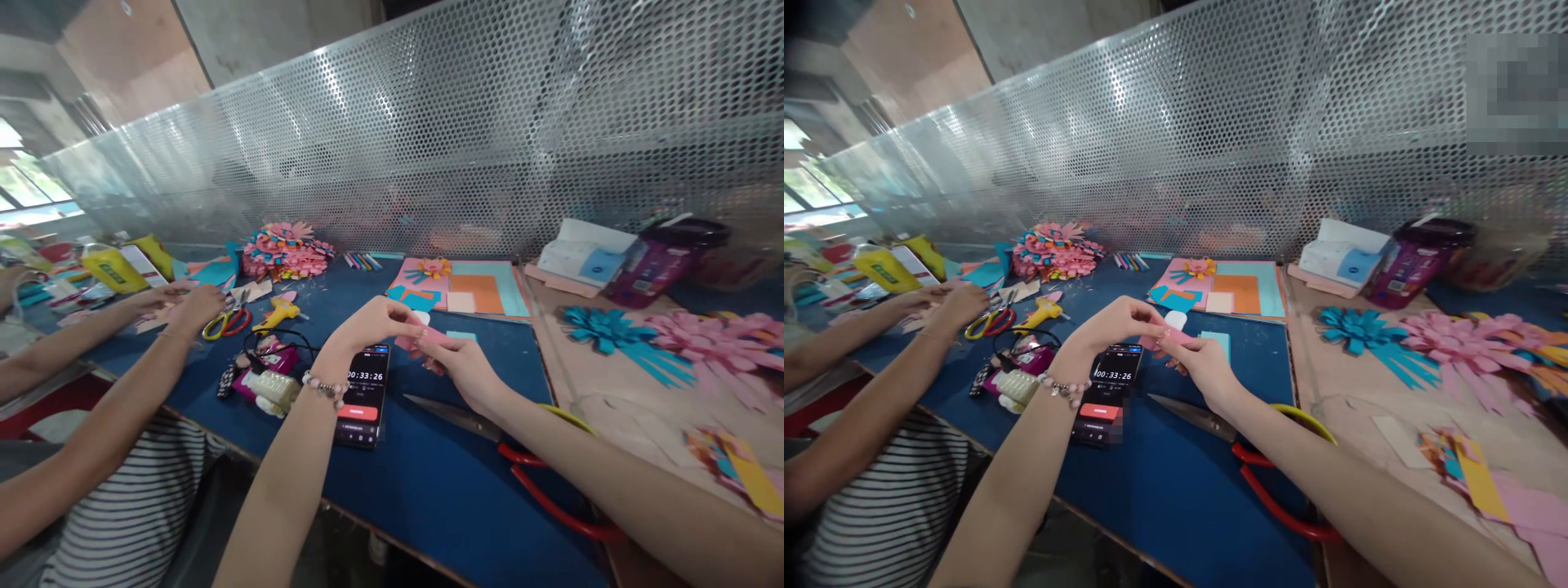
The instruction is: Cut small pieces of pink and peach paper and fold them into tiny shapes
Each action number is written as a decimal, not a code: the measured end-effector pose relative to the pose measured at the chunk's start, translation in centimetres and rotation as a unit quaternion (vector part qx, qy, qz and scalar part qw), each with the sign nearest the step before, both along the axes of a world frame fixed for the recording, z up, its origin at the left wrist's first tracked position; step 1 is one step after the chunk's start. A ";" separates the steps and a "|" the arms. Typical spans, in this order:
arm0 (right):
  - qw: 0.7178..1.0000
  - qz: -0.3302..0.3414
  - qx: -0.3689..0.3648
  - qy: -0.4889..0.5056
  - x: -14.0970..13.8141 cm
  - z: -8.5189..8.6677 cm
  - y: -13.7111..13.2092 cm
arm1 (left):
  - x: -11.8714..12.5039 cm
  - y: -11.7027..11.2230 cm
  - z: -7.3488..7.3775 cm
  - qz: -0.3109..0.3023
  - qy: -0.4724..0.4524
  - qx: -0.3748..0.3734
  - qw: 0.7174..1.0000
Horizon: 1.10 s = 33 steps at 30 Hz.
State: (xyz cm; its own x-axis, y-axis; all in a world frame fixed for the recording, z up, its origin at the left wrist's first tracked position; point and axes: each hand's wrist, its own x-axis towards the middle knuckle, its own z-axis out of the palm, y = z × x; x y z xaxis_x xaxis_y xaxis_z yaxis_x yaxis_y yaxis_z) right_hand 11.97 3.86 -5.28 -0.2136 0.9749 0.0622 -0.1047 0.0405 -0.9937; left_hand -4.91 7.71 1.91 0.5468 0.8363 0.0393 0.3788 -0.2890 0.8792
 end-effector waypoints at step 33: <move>1.000 0.016 -0.005 -0.010 -0.2 0.3 -0.1 | 0.1 0.1 0.0 -0.022 0.003 0.011 1.000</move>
